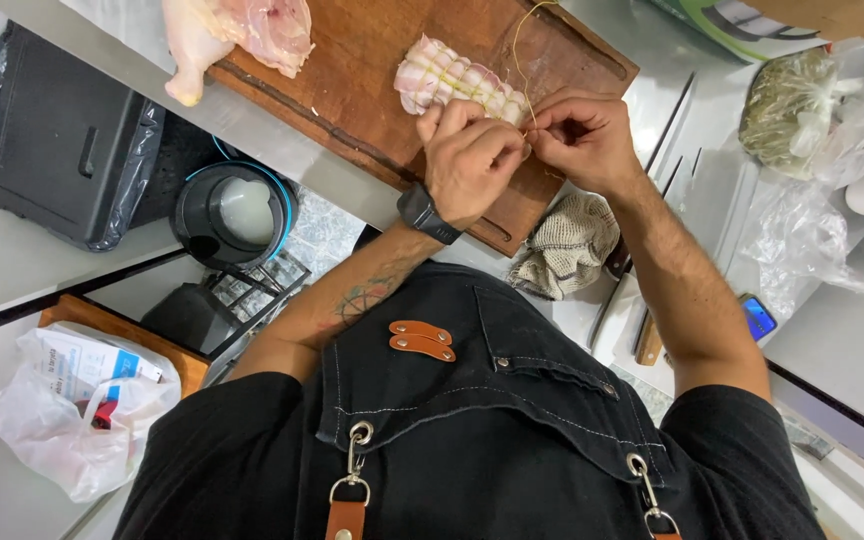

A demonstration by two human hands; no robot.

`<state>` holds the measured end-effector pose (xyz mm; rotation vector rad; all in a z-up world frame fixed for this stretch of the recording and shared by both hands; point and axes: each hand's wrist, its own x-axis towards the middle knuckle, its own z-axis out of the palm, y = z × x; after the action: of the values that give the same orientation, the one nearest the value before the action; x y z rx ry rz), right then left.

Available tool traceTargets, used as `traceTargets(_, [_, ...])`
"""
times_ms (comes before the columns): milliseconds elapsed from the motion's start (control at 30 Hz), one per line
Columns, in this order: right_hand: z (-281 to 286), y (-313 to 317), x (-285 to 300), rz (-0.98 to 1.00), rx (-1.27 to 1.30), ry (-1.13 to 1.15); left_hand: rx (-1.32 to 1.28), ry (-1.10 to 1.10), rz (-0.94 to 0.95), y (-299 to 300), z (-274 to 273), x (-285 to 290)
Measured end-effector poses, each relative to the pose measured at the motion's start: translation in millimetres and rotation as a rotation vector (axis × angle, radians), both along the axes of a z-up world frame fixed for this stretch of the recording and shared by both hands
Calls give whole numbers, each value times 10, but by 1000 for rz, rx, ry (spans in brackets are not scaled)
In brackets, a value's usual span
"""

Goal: Trussing a meat roll with kitchen twine on a wooden cutting board in a kitchen setting.

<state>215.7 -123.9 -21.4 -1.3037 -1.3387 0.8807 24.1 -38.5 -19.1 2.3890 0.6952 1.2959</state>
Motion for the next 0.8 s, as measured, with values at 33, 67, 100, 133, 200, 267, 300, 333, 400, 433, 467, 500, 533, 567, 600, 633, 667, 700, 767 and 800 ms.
traceTargets(33, [11,-1,-5,-9,-6,1,-38,26,-15,4,17,-25])
traceTargets(67, [18,3,-19,-16,-11,3,-76,54,-28,8,35,-60])
traceTargets(100, [9,0,-21,-15,-11,4,-76,55,-28,-16,37,-82])
traceTargets(133, [3,-3,-17,-21,-14,0,-138,72,-19,-39,40,-97])
traceTargets(200, [4,-8,-11,-28,-17,-3,-200,89,-11,-66,40,-116])
traceTargets(267, [23,-9,-7,2,-12,-11,-189,111,21,-71,36,-125])
traceTargets(300, [12,-8,-10,3,-12,-11,-189,111,21,-66,28,-123])
traceTargets(333, [3,-13,-7,0,-18,-8,-162,127,23,-67,20,-115])
traceTargets(400, [-13,-18,0,-1,-24,-5,-135,143,28,-65,38,-110])
traceTargets(433, [-19,-19,5,-2,-18,4,-118,161,41,-62,66,-113])
traceTargets(467, [-27,-21,2,-6,-11,14,-101,181,53,-58,94,-122])
traceTargets(500, [-22,-15,-13,-5,-10,14,-100,181,54,-55,134,-134])
traceTargets(533, [-13,-18,-16,-11,-13,7,-100,209,62,-57,173,-132])
traceTargets(567, [-4,-22,-18,-18,-15,0,-99,236,70,-60,212,-130])
traceTargets(600, [14,-23,-24,-17,-14,1,-99,237,71,-54,197,-129])
traceTargets(633, [32,-24,-30,-13,-14,-4,-90,251,53,-48,183,-129])
traceTargets(667, [54,-18,-29,-9,-12,-10,-79,264,33,-33,169,-121])
traceTargets(700, [63,-6,-33,-10,-10,-11,-77,263,33,-27,162,-106])
traceTargets(767, [76,-14,-44,-14,-16,-24,-56,266,74,-41,143,-78])
traceTargets(800, [74,-15,-40,-15,-15,-24,-55,266,74,-49,147,-55])
